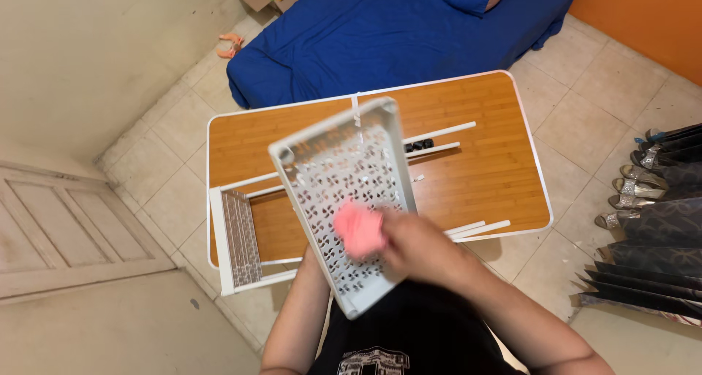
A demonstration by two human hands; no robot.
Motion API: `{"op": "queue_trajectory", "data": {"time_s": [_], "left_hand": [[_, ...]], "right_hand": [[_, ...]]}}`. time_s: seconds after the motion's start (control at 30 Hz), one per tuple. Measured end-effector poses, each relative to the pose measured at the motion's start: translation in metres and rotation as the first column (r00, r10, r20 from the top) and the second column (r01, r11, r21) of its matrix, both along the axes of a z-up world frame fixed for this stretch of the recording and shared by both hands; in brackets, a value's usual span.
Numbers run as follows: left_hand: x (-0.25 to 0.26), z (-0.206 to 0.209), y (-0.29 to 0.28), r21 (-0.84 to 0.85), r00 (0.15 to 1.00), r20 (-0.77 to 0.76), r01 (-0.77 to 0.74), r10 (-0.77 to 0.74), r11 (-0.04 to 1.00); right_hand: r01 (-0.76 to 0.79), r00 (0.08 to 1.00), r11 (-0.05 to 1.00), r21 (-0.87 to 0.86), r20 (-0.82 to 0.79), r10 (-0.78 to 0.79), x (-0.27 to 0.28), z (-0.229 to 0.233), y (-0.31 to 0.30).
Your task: The person assembles a white plastic shelving unit on a wooden table. They insert white rods into the frame, wipe the perforated shelf with a pink cloth, and attach black plastic feet to the rod ends.
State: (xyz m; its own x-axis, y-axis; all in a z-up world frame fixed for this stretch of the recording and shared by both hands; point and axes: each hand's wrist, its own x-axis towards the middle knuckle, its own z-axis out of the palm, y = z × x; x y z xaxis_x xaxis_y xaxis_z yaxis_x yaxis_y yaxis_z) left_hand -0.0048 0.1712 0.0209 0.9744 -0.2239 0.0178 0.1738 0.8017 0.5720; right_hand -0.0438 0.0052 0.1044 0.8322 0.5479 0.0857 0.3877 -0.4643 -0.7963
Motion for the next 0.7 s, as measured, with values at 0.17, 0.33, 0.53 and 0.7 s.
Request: {"op": "queue_trajectory", "data": {"time_s": [0.17, 0.33, 0.53, 0.7], "left_hand": [[0.012, 0.054, -0.034, 0.224, 0.982, 0.187, -0.069, 0.026, 0.972], [0.012, 0.067, -0.031, 0.399, 0.927, 0.346, -0.005, -0.146, 0.917], [0.024, 0.004, -0.031, 0.604, 0.921, 0.354, -0.090, -0.165, 0.792], [0.048, -0.058, -0.031, 0.743, 0.981, 0.024, 0.112, -0.193, 0.660]], "right_hand": [[0.325, 0.800, 0.919, 0.223, 0.454, -0.393, 0.039, 0.013, -0.005], [0.087, 0.878, 0.883, 0.461, 0.383, -0.287, 0.035, 0.024, 0.003], [0.238, 0.744, 0.801, 0.550, 0.427, -0.514, 0.047, 0.019, -0.005], [0.310, 0.634, 0.652, 0.692, 0.361, -0.684, 0.067, 0.004, -0.031]]}}
